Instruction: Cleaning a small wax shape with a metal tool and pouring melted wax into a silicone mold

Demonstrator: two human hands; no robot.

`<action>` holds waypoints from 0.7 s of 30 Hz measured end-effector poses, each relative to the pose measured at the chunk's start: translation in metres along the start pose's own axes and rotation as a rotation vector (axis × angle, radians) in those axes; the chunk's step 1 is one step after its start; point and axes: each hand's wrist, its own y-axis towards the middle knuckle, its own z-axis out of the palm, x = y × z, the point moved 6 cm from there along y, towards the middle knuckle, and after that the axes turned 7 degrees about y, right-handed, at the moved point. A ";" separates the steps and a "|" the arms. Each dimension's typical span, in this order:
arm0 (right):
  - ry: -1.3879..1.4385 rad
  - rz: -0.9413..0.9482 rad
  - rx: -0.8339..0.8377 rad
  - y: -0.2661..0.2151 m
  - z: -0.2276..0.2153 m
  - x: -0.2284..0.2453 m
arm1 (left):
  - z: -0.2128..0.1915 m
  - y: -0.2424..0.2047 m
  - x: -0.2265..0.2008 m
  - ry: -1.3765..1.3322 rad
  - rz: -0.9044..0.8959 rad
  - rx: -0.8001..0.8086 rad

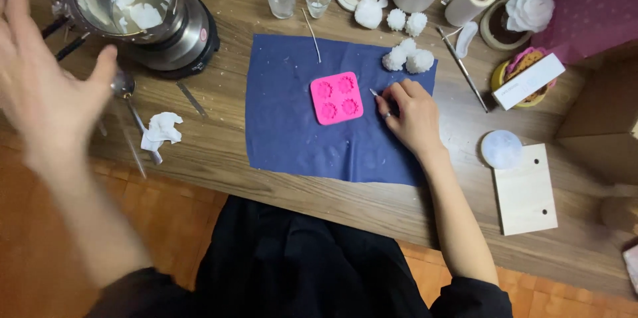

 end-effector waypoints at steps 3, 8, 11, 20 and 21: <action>-0.001 0.002 0.011 0.003 -0.002 0.000 | 0.027 0.000 0.046 0.094 -0.023 0.191; 0.048 0.015 -0.005 -0.001 0.002 -0.005 | 0.062 0.001 0.088 0.414 -0.067 0.187; 0.027 0.057 0.010 -0.003 0.005 -0.008 | 0.060 0.001 0.093 0.400 -0.141 0.185; 0.041 0.068 -0.011 -0.005 0.003 -0.004 | 0.042 -0.002 0.081 0.226 -0.132 0.156; 0.038 0.066 -0.012 -0.005 0.003 -0.003 | 0.040 0.000 0.077 0.224 -0.133 0.154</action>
